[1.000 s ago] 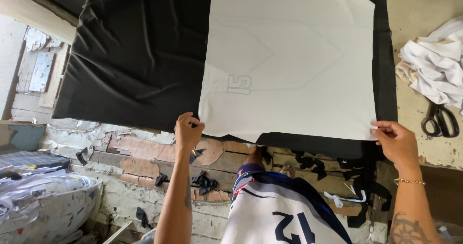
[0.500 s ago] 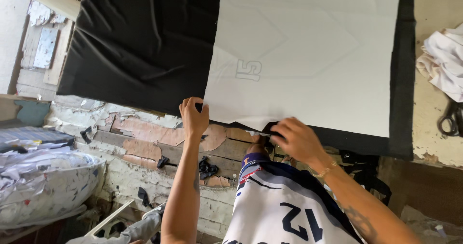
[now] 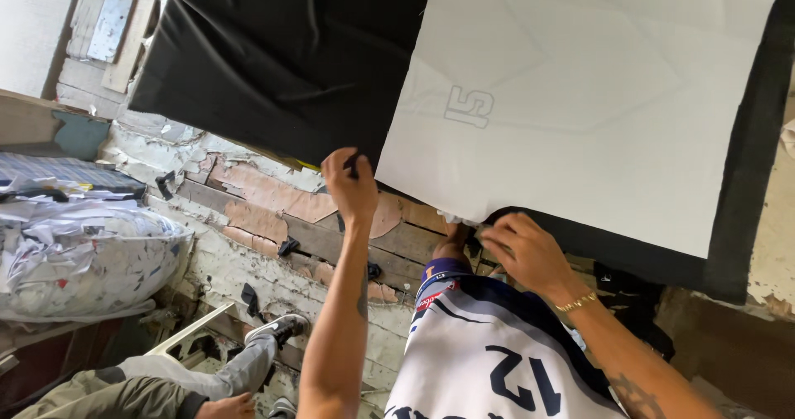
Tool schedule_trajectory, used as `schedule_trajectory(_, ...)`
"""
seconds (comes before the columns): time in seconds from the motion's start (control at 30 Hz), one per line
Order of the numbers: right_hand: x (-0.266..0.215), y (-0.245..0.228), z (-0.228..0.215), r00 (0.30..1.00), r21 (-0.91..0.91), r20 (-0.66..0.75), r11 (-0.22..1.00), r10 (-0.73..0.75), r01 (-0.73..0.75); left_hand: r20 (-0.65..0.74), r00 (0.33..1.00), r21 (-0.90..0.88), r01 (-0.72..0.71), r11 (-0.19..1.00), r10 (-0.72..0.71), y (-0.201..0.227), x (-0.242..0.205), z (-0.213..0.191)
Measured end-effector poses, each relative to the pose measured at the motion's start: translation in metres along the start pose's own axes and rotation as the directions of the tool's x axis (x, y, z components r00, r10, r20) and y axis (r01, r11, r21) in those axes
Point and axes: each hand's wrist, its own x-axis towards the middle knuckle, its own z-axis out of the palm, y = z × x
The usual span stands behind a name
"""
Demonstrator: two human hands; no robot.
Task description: The person places a paper pattern on a black fabric and uses scissors to cut the fabric along the pattern's outline. The person then removes the pattern and continues cutting the fabric into a specific shape.
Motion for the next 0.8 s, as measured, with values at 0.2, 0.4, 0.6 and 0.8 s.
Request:
schedule_trajectory(0.2,-0.056,0.035,-0.035,0.910,0.062,-0.090,0.915,0.404,-0.400,0.120,0.608,-0.631,0.657,0.412,-0.785,-0.013,-0.069,0.015)
schedule_trajectory(0.4,-0.074,0.058,-0.125,0.791,0.054,-0.225,0.818,0.569,-0.573,0.569,0.436,-0.538,0.839,0.086,-0.697,0.003,-0.083,0.016)
schedule_trajectory(0.6,-0.088,0.110,-0.163,0.664,0.085,-0.227,0.694,0.712,-0.715,0.622,0.344,-0.427,0.902,0.063,-0.704,0.017,-0.078,-0.002)
schedule_trajectory(0.8,-0.038,0.168,-0.209,0.599,0.057,-0.116,0.608,0.792,-0.792,0.550,0.209,-0.349,0.937,0.005,-0.808,0.054,-0.070,-0.001)
